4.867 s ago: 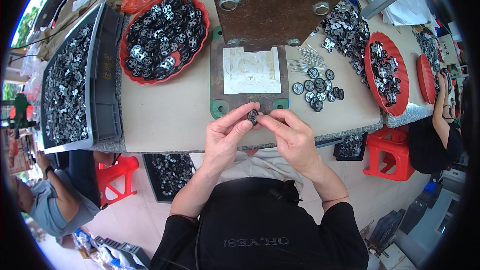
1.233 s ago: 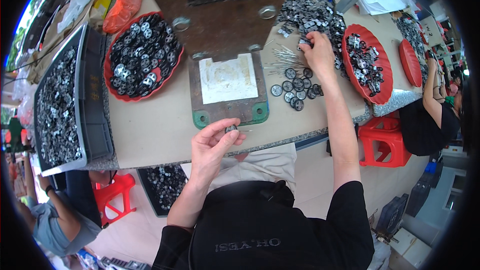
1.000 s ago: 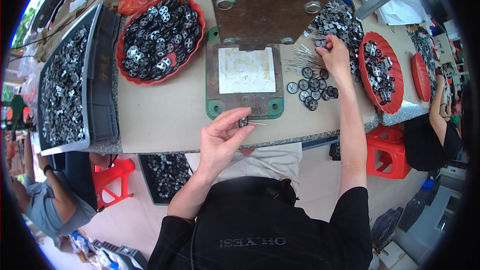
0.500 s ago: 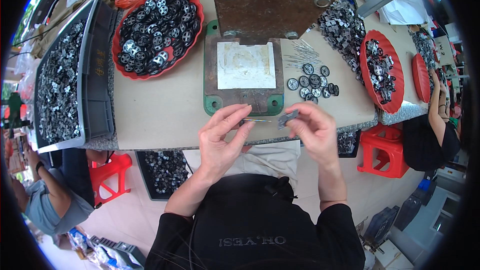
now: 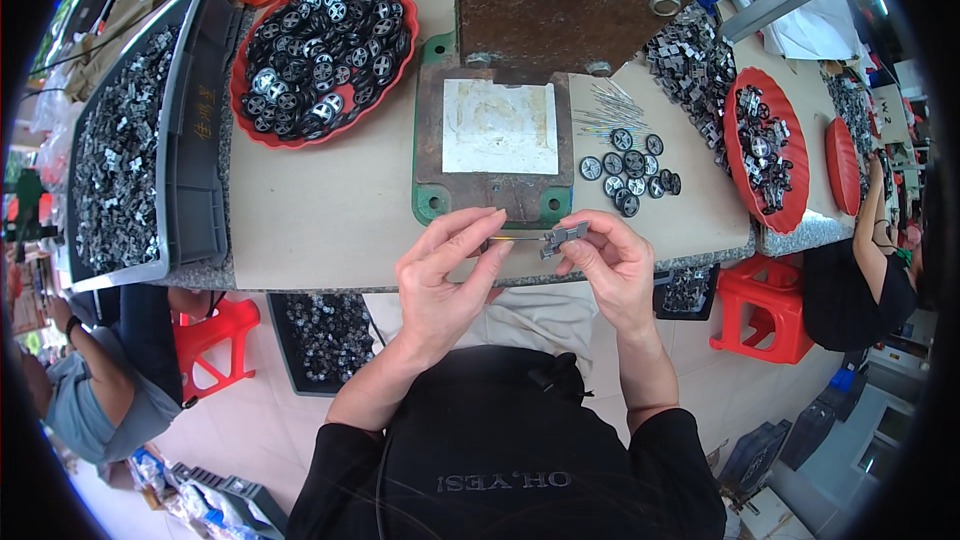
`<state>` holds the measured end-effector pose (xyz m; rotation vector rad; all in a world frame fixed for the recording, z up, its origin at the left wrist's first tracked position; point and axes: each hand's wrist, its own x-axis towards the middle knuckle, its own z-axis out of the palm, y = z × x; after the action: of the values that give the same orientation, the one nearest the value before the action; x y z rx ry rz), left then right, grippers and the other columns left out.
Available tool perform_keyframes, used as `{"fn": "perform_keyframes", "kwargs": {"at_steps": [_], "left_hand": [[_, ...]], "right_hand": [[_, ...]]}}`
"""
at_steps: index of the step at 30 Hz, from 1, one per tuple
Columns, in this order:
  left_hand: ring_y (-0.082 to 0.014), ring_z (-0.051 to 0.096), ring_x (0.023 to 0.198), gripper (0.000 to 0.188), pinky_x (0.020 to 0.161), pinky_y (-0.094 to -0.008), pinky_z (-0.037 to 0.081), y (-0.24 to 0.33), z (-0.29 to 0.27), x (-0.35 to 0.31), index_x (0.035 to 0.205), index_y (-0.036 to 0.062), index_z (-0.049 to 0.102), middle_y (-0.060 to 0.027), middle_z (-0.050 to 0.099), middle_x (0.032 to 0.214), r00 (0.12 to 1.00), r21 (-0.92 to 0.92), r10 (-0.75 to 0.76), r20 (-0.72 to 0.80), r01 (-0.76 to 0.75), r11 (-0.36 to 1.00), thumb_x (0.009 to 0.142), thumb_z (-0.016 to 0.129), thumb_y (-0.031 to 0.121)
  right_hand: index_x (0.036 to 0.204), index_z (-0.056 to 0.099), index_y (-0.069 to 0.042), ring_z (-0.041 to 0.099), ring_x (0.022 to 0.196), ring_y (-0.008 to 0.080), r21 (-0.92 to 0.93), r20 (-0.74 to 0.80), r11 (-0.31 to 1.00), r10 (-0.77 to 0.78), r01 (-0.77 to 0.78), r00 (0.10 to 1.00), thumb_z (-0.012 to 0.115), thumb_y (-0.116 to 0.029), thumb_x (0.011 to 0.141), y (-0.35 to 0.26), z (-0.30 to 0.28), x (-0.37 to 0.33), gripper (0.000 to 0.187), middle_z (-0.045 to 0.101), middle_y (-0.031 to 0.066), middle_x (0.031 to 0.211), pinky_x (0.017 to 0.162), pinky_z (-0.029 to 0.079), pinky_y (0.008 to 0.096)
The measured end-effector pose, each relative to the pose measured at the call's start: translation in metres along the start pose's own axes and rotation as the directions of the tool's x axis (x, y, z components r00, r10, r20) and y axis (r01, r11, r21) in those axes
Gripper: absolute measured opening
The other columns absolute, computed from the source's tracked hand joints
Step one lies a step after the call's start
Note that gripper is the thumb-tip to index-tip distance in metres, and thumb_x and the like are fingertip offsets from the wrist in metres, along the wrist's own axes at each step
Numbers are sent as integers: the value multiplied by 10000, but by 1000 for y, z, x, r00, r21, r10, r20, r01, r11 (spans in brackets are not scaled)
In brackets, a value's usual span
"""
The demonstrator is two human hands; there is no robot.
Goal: The person assembles small metal components and plastic disks by hand, then uses a manual press to join them together.
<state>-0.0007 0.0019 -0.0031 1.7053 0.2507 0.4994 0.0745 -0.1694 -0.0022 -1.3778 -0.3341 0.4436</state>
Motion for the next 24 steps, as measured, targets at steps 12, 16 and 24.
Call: {"fn": "perform_keyframes", "kwargs": {"at_steps": [12,16,24], "left_hand": [[-157,642,861,322,724,-251,556,0,-1,2,1032,25,687,-122,640,1035,982,201,189,7,-186,962,731,702,-89],[-165,655,829,329,709,-256,551,2,-1,2,1025,31,689,-119,652,1005,978,232,208,-3,-201,952,717,711,-83],[-178,668,814,358,712,-267,547,3,1,1,1049,37,685,-121,667,995,967,300,254,1,-243,922,711,719,-75]], "right_hand": [[1070,592,41,628,820,123,39,26,999,16,-17,1000,584,50,871,1,-2,0,199,624,85,1010,675,559,242],[1060,595,40,628,829,126,29,20,1000,7,-8,1000,587,55,867,4,-3,-1,194,630,84,995,675,552,242],[1004,639,45,632,789,129,-610,100,713,-364,346,926,616,75,820,0,1,-2,188,653,97,940,689,508,243]]}}
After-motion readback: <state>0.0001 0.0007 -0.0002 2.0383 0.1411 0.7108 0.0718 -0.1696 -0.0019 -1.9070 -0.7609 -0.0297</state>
